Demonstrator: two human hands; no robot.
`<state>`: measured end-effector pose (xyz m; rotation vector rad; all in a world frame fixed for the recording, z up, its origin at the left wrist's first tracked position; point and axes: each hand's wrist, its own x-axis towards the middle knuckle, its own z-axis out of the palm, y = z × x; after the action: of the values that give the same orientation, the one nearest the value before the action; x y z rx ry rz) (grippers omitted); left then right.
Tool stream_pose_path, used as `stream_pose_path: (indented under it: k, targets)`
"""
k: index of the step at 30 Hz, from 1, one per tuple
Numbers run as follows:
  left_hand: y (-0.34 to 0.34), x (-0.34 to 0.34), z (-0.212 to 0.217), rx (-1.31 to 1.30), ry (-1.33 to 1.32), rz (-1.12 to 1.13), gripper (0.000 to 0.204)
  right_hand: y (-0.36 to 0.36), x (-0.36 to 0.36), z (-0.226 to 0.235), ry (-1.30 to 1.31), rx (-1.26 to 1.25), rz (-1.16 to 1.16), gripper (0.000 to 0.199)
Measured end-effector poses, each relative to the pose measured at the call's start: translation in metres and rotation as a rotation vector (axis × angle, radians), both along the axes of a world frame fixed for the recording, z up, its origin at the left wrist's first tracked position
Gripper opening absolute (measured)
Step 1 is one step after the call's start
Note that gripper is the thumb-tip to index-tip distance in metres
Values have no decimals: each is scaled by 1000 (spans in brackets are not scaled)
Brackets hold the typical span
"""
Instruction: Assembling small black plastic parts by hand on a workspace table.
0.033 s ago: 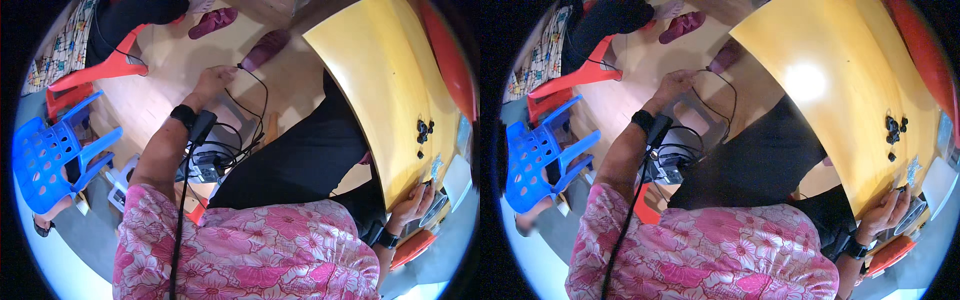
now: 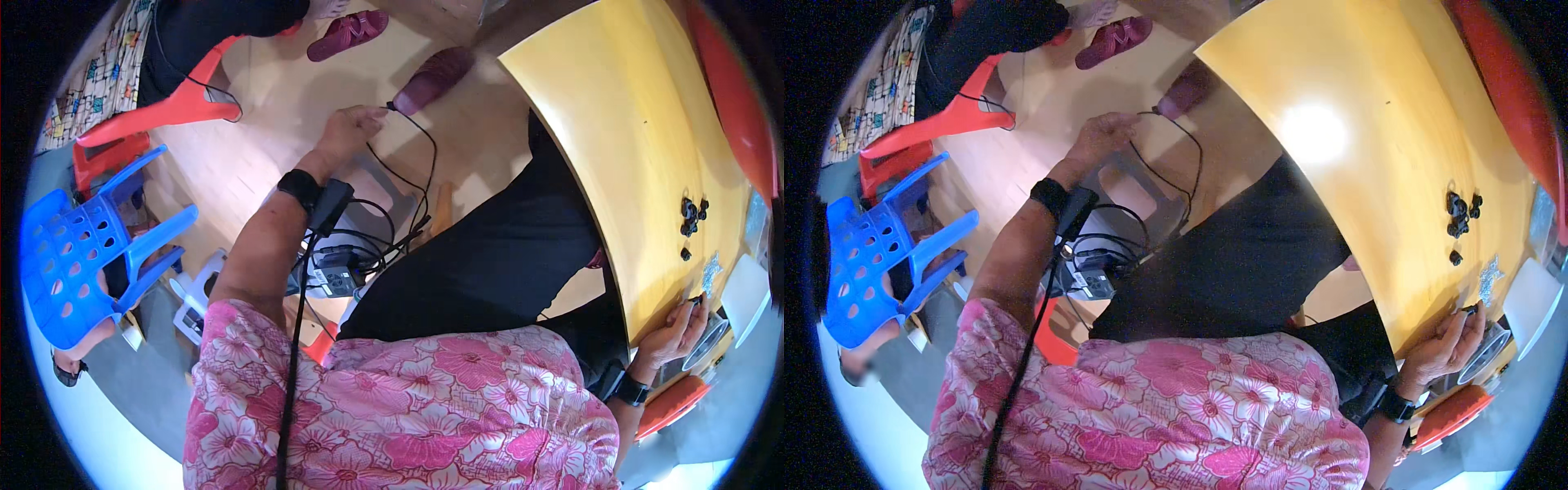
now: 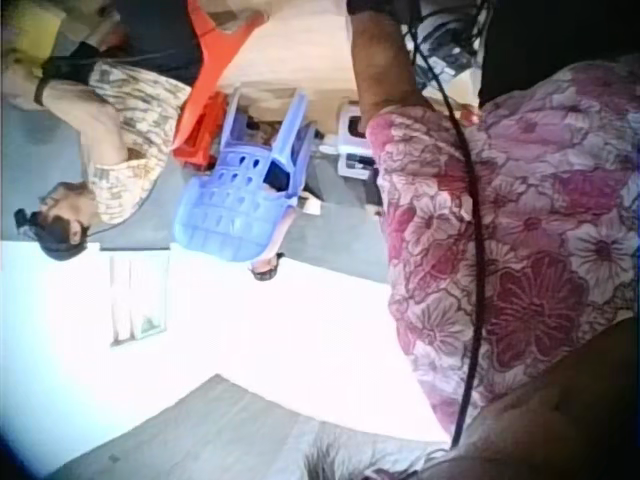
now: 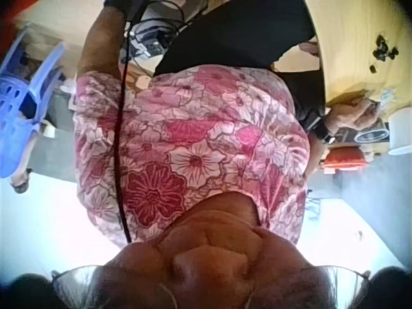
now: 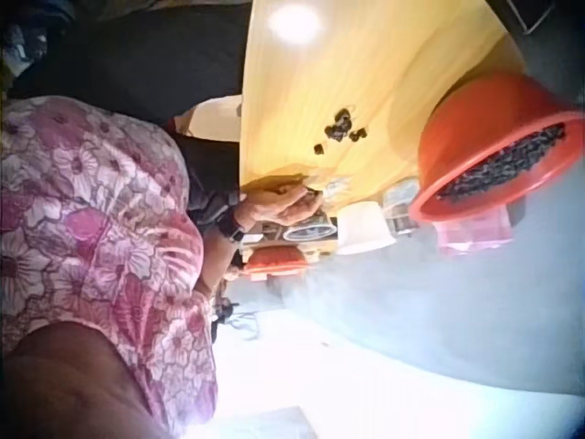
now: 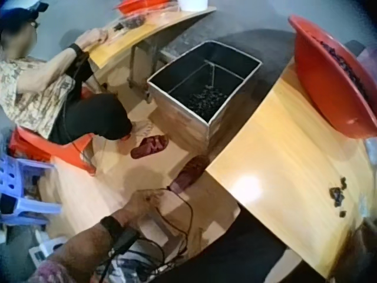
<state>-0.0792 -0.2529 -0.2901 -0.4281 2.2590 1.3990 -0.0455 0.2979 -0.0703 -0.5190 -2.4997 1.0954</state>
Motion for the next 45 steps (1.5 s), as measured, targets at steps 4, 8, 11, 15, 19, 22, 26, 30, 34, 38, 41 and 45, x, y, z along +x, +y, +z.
stream_pose_path:
  k: [4,8,11,15,19,22,26,30,34,38,41,45]
  targets:
    - [-1,0,-2,31,-66,62,28,4,1,-3,16,-64,28,36]
    - [-7,-3,-3,-64,34,-12,28,5,-1,0,-18,0,4,36]
    - [-10,-7,-11,-80,0,-31,25,5,-2,2,-27,26,3,37]
    - [-24,0,-71,-222,143,-459,20,5,-3,2,-32,-25,-39,38]
    - [-3,0,-128,-551,-221,-792,23,0,-1,2,-81,67,-118,37]
    - [25,-17,-82,-450,-434,-616,29,0,1,9,-100,153,-72,35]
    - [15,-2,-128,-608,-330,-718,33,28,10,0,-77,598,179,36]
    - [15,0,-161,-634,-275,-930,34,27,15,10,-195,181,-143,39]
    - [4,30,-217,-611,-432,-768,34,30,3,19,-136,1155,541,37]
    - [7,49,-241,-651,-412,-607,33,20,0,20,-177,1048,518,29]
    - [45,37,-227,-590,-489,-462,31,3,-1,24,-257,1018,395,29]
    - [31,48,-230,-635,-516,-326,30,23,4,19,-283,984,443,29]
